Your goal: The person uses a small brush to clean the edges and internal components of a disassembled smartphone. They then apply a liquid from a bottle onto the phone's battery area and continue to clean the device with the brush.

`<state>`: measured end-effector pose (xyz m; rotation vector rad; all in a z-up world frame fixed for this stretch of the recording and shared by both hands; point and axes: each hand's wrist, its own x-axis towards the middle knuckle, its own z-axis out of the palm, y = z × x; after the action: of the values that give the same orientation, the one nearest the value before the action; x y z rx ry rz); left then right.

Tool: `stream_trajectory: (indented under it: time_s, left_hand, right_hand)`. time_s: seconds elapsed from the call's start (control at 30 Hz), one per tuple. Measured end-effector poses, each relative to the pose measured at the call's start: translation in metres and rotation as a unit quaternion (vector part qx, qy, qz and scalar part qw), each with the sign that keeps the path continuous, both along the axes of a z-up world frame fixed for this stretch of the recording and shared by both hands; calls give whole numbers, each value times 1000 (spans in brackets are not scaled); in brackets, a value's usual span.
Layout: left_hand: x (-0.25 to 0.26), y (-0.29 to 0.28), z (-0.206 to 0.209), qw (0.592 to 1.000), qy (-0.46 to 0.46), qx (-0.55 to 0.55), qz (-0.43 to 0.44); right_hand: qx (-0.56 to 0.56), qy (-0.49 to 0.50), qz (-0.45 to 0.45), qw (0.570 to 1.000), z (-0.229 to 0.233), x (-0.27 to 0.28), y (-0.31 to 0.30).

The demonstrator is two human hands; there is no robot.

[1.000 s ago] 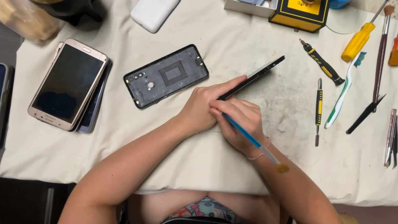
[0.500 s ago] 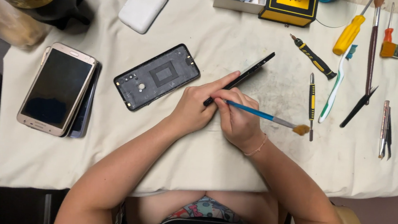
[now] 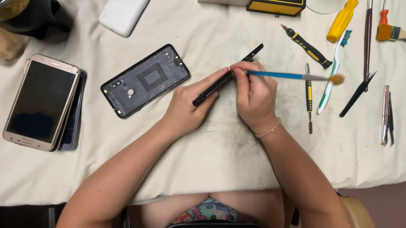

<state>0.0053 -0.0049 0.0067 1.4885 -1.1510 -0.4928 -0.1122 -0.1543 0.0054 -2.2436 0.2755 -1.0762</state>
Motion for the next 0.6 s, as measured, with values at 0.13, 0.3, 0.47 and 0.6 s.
stream_trajectory:
  time_s: [0.13, 0.3, 0.47, 0.6]
  left_hand:
    - [-1, -1, 2, 1000, -5, 3, 4]
    - [1, 2, 6, 1000, 6, 3, -2]
    - [-3, 2, 4, 1000, -16, 13, -5]
    - [-3, 1, 4, 1000, -11, 13, -5]
  right_hand:
    - [16, 1, 24, 1000, 0, 0, -3]
    - [18, 23, -23, 999, 6, 2, -9]
    - [49, -2, -60, 997, 9, -2, -30]
    - [234, -68, -16, 970, -1, 2, -42]
